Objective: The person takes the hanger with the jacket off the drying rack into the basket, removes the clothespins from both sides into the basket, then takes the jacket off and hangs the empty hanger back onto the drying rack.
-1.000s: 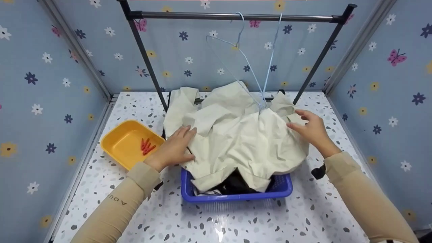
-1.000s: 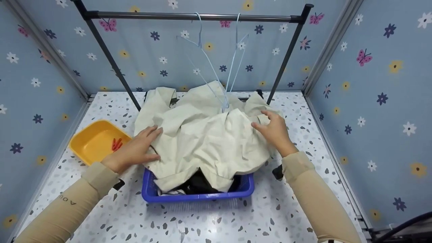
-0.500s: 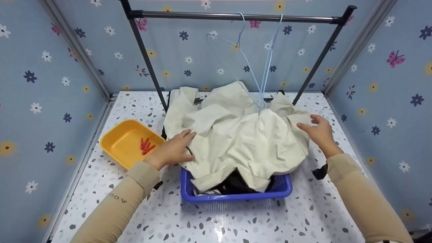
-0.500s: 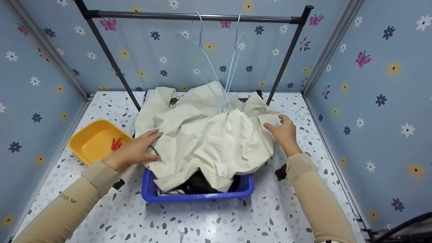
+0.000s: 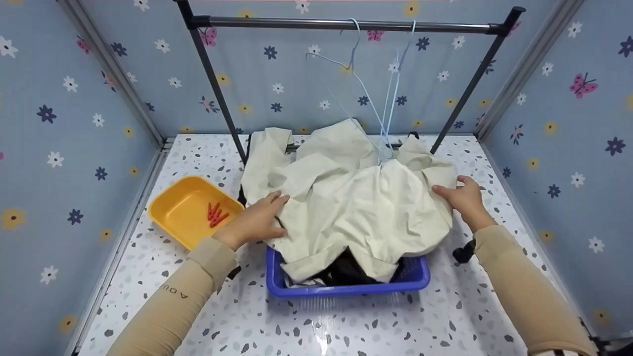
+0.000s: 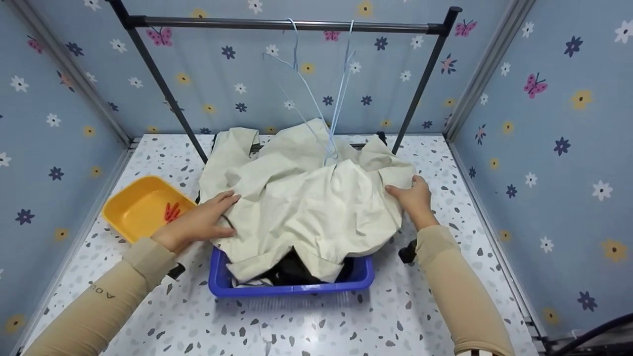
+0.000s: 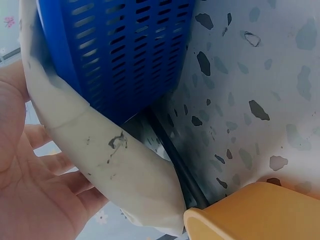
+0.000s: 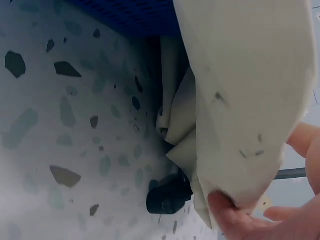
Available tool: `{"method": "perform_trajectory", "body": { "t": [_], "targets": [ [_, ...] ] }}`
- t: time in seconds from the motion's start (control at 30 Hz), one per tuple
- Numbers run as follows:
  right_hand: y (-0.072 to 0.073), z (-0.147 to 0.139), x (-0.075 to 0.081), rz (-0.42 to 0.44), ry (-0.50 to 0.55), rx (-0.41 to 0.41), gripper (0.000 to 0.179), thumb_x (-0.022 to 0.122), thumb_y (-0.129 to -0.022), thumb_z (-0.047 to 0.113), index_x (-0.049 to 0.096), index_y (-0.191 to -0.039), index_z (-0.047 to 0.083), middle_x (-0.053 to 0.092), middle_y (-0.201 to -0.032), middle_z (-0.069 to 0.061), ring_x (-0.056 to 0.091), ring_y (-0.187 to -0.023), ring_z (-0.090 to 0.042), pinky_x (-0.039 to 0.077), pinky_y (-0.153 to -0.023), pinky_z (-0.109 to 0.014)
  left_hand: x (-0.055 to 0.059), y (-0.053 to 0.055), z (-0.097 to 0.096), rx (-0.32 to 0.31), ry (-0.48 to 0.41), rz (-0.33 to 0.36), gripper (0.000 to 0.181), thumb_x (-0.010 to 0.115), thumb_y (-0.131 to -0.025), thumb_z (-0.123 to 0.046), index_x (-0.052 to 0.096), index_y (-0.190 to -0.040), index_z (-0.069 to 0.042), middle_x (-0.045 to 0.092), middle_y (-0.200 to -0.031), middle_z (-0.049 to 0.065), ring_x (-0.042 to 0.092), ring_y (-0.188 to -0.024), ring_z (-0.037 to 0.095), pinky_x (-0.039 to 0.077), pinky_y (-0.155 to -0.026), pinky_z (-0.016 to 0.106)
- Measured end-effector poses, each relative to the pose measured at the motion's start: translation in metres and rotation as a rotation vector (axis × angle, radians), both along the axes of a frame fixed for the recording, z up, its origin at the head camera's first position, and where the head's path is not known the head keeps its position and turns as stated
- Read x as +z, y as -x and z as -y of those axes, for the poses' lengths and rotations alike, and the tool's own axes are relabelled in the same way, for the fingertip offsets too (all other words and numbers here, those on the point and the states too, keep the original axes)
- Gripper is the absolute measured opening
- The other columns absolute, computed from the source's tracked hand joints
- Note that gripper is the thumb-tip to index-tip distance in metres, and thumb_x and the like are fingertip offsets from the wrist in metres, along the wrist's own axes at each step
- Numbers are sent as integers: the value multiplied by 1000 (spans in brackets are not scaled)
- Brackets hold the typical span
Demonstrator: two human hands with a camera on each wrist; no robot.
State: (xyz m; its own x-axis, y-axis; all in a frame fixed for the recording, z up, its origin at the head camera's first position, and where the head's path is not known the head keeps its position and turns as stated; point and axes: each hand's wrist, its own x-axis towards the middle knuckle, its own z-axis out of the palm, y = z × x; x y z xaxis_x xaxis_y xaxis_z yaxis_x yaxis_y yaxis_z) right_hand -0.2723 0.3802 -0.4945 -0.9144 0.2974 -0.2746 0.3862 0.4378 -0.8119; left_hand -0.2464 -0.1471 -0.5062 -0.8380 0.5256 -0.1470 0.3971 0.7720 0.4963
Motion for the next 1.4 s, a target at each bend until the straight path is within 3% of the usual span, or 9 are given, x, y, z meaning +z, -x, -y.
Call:
{"method": "perform_trajectory", "body": {
  "t": [0.27,0.37,0.47,0.6,0.77,0.93,1.07,1.3,1.4],
  "targets": [
    [8,7,0,-5,63,-51,82,72,-100,9,28,-166,-9,41,-165,-33,52,-146,-41,50,-119,-43,-1,0,-2,-7,-5,-9,93,78,-93,-27,32,-169,0,25,-176,30,37,-158,51,31,-130,61],
    [11,8,3,-7,144,-94,77,70,-101,8,32,-167,-6,42,-166,-29,56,-143,-35,54,-112,-32,-1,-1,-3,-10,0,-9,93,78,-93,-28,32,-169,0,24,-176,30,37,-158,51,31,-131,61],
    [13,10,8,-46,224,-131,73,70,-102,8,37,-166,-4,47,-163,-25,65,-124,-21,58,-98,-21,0,-1,-3,-9,3,-9,94,78,-93,-28,31,-170,-1,24,-177,29,36,-159,50,30,-131,60],
    [16,12,16,-143,325,-147,65,69,-102,5,44,-161,-6,64,-136,-14,66,-97,-5,59,-84,-15,1,-1,-2,-12,-5,-27,93,78,-93,-26,32,-169,1,25,-176,31,35,-159,51,30,-131,61],
    [13,18,29,-258,342,-113,57,70,-103,6,52,-155,-10,67,-101,9,67,-88,-2,59,-80,-14,2,-1,0,-19,-11,-36,92,78,-93,-26,33,-169,1,24,-176,31,35,-159,51,30,-131,61],
    [5,31,42,-408,234,-24,44,73,-103,11,65,-140,-12,71,-93,15,66,-86,-1,57,-78,-13,1,-2,2,-22,-7,-40,91,79,-95,-29,33,-169,-1,25,-176,30,36,-158,51,31,-131,61],
    [-2,44,49,-493,216,93,40,72,-104,8,67,-137,-13,73,-104,22,68,-93,1,58,-83,-14,1,-1,3,-20,-13,-22,90,78,-97,-30,33,-169,-1,24,-177,29,34,-160,50,29,-132,60],
    [-19,66,56,-439,168,347,31,66,-107,9,70,-123,-18,71,-85,14,63,-77,-1,55,-69,-17,-3,-3,4,-35,-16,-20,91,78,-97,-31,32,-170,-2,22,-177,29,33,-161,50,28,-132,60],
    [-26,76,58,-425,147,445,27,65,-107,5,71,-120,-17,72,-86,14,63,-78,-2,54,-70,-18,-4,-3,5,-48,-23,-28,91,78,-98,-32,32,-169,-1,21,-177,30,34,-160,51,29,-131,61]
  ]
}}
